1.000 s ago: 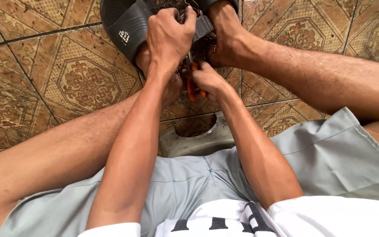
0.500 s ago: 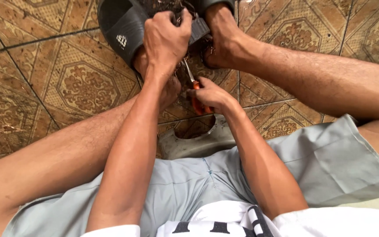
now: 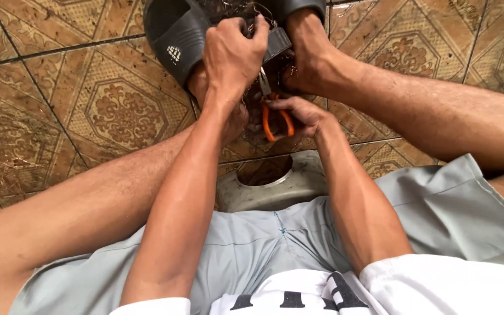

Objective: Extracting copper wire from a motor stator using a small hand tool and pliers for recycling.

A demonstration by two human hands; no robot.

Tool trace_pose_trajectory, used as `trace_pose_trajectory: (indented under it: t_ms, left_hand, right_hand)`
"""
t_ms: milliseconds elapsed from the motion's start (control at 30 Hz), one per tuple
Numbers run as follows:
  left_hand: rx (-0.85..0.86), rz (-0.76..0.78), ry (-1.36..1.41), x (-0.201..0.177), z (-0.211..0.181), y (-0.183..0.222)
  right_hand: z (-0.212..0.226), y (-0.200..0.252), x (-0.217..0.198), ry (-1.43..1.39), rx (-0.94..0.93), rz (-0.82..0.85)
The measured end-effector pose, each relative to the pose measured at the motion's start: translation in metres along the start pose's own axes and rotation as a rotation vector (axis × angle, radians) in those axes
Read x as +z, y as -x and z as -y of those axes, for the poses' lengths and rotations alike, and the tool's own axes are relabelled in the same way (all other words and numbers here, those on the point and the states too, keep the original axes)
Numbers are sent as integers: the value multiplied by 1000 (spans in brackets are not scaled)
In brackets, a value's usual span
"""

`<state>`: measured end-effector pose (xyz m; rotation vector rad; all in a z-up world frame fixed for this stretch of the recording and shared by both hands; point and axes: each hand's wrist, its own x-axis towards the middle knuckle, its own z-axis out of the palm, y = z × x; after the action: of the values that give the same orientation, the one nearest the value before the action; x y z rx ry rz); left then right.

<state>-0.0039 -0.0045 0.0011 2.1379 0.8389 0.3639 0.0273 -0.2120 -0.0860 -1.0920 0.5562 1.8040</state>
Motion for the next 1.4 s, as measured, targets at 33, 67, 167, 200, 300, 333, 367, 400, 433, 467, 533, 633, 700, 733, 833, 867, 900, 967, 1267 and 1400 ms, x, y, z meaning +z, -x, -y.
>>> trace_pose_trajectory:
  t_ms: [33,67,167,200,300,333,367,400,433,467,533,633,700,733,833,867,900,967,1267,1400]
  left_hand:
    - [6,-20,-23,0,-3,-1]
    - [5,-15,-20,2,-1,-1]
    - [27,-13,-5,5,3,-1]
    - [12,-3,-1,4,3,-1]
    - [11,-1,-4,4,5,-1]
    - [30,-7,-2,6,4,-2]
    - [31,-3,0,5,4,-1]
    - [26,-1,-9,5,4,-1]
    - [20,2,-19,4,4,0]
    - [19,4,-18,6,6,1]
    - [44,1,11,10,12,0]
    - [65,-19,1,15,18,4]
    - [64,-31,-27,-1,2,7]
    - [57,-42,-53,-6,-8,7]
    - [117,-39,-34,10,17,3]
    - [126,-40,-29,6,10,5]
    - [130,-39,-42,2,4,6]
    - [126,-45,-60,-6,-4,-1]
    - [43,-15,-75,-7,-3,0]
    - [161,-65,-23,-7,-1,0]
  right_hand:
    - [1,2,-2,-8,1,38]
    - [2,2,-2,-12,2,34]
    - [4,4,3,29,-21,3]
    - [5,3,5,32,-17,-2]
    - [8,-3,3,26,-30,6]
    - [9,-4,-1,16,-55,11]
    - [9,-2,2,12,-55,8]
    - [10,-1,6,40,-44,-5]
    - [11,1,10,68,-33,-19]
    - [13,6,22,67,-32,-20]
    - [20,16,48,319,-84,-151]
    - [26,24,69,118,-191,-136]
    - [31,38,83,394,-255,-169]
    - [34,46,88,671,-309,-205]
    - [11,11,63,1050,-584,-462]
    - [11,14,63,1048,-591,-470]
    - [11,17,65,1073,-618,-474]
    - [20,5,68,1103,-644,-469]
    - [26,5,66,517,-394,-155]
    - [23,11,87,976,-524,-445]
